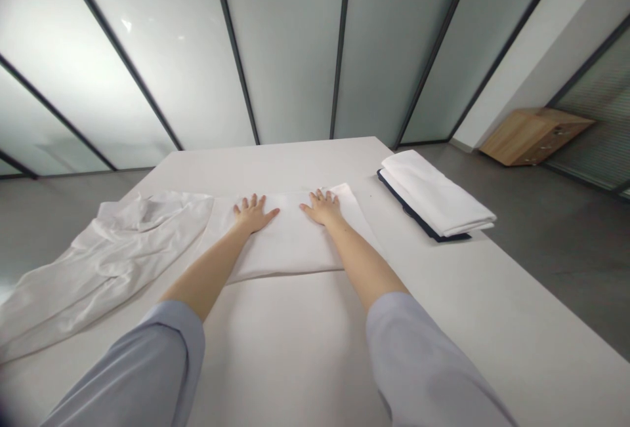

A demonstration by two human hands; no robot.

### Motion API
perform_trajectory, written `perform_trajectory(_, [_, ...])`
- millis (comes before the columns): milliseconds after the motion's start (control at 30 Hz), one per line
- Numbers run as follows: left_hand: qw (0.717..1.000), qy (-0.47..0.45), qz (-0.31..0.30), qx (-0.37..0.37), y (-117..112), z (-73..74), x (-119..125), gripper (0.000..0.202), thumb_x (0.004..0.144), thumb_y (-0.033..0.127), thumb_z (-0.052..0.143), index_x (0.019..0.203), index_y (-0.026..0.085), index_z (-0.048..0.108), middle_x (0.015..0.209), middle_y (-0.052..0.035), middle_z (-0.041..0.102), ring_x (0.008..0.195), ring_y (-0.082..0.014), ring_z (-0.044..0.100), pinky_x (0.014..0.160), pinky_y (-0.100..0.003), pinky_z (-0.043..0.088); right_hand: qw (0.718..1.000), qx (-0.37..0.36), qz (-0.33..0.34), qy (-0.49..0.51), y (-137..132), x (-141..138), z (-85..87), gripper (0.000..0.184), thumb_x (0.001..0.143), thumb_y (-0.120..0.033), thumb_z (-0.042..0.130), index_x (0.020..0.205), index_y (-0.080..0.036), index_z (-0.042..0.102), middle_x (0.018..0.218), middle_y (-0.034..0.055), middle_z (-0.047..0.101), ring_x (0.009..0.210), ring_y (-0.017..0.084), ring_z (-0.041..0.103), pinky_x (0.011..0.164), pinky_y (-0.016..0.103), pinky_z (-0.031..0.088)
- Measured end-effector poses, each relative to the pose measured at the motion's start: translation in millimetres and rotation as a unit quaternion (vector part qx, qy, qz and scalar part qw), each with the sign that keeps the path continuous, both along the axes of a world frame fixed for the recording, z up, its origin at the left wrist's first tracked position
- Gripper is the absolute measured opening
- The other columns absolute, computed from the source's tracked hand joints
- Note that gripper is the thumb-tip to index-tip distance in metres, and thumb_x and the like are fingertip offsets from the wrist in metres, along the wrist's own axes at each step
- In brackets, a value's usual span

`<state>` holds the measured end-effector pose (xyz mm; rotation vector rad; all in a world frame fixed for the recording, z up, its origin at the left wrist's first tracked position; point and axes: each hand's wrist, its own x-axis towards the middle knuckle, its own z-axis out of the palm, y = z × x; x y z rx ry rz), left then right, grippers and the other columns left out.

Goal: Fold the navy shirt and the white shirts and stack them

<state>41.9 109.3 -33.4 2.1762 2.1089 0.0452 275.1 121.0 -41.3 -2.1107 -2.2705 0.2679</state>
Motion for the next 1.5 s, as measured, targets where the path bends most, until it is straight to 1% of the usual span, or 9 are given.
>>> perform_trajectory(167, [0.999,0.018,-0.004,0.033,-3.0,2.2,-5.0,0.087,0.085,0.075,0.029,0.150,0.018,0.032,0.158,-0.0174,0.025,0.143,-0.0429,0.022,0.111,-0.059,0.022,1.000,0.008,-0.003,0.000,-1.3,-0.5,-0.5,0.075,0.092,-0.068,0.022,0.152,-0.024,0.029,0.162,0.0093,0.017,0.145,0.036,0.015,0.114,0.056,0.014])
perform_trajectory(333, [0.991,0.023,-0.078,0.101,-27.4,8.6,1.6,0.059,0.093,0.053,0.036,0.138,0.017,0.047,0.149,-0.0165,0.041,0.133,-0.0302,0.040,0.107,-0.045,0.033,1.000,0.014,-0.006,-0.003,-3.2,-2.7,0.4,0.075,0.093,-0.068,0.023,0.152,-0.023,0.029,0.161,0.0103,0.018,0.145,0.036,0.017,0.113,0.055,0.015])
perform_trajectory(533, [0.996,0.003,-0.087,-0.032,-83.5,15.7,23.0,0.075,0.089,0.072,0.021,0.139,0.022,0.046,0.154,-0.0166,0.034,0.138,-0.0389,0.033,0.105,-0.062,0.030,0.999,0.037,-0.004,-0.001,-5.7,-3.6,1.8,0.067,0.094,-0.062,0.030,0.147,-0.022,0.037,0.159,0.0114,0.025,0.143,0.036,0.022,0.112,0.054,0.019])
perform_trajectory(633, [0.995,-0.002,-0.057,-0.077,-95.6,16.4,31.9,0.082,0.088,0.074,0.015,0.147,0.022,0.038,0.158,-0.0179,0.024,0.143,-0.0438,0.020,0.105,-0.070,0.023,0.996,0.090,0.013,0.007,-9.5,-1.5,3.0,0.056,0.095,-0.052,0.037,0.137,-0.017,0.050,0.150,0.0147,0.041,0.136,0.032,0.036,0.108,0.046,0.028])
perform_trajectory(733, [0.995,-0.003,-0.044,-0.085,-89.8,15.8,37.3,0.086,0.086,0.075,0.017,0.151,0.020,0.031,0.160,-0.0179,0.017,0.145,-0.0444,0.013,0.107,-0.071,0.018,0.990,0.138,0.016,0.007,-16.3,1.7,8.9,0.042,0.096,-0.039,0.039,0.124,-0.014,0.058,0.134,0.0155,0.056,0.124,0.028,0.048,0.102,0.039,0.035])
perform_trajectory(933, [0.996,0.008,-0.028,-0.081,-52.5,13.2,45.6,0.092,0.083,0.078,0.021,0.153,0.019,0.025,0.161,-0.0163,0.012,0.146,-0.0434,0.010,0.109,-0.069,0.014,0.987,0.153,0.056,0.019,-43.9,-7.7,29.2,0.035,0.094,-0.030,0.042,0.118,-0.017,0.064,0.125,0.0118,0.063,0.115,0.026,0.053,0.097,0.036,0.038])
perform_trajectory(1100, [0.999,-0.003,-0.035,-0.027,-32.6,4.6,45.9,0.086,0.085,0.074,0.024,0.151,0.019,0.031,0.160,-0.0167,0.018,0.145,-0.0422,0.014,0.110,-0.068,0.014,0.990,0.115,0.083,0.020,-72.9,-26.4,18.2,0.039,0.098,-0.036,0.038,0.125,-0.021,0.061,0.134,0.0103,0.059,0.121,0.025,0.052,0.100,0.037,0.037])
perform_trajectory(1300, [0.990,-0.033,-0.092,0.103,-54.2,0.9,47.1,0.045,0.095,0.046,0.037,0.121,0.018,0.060,0.129,-0.0158,0.057,0.124,-0.0300,0.048,0.105,-0.046,0.035,0.994,0.085,0.067,0.011,-81.0,-28.4,-1.7,0.054,0.101,-0.046,0.027,0.144,-0.020,0.044,0.155,0.0119,0.035,0.142,0.028,0.028,0.113,0.045,0.021])
perform_trajectory(1500, [0.994,-0.027,-0.076,0.075,-74.6,-2.5,62.3,0.053,0.096,0.039,0.030,0.137,0.010,0.048,0.148,-0.0204,0.041,0.137,-0.0352,0.034,0.110,-0.053,0.026,0.999,0.006,0.008,0.036,-71.6,-44.6,10.3,0.053,0.100,-0.045,0.023,0.138,-0.020,0.050,0.155,0.0124,0.035,0.142,0.032,0.027,0.111,0.055,0.022])
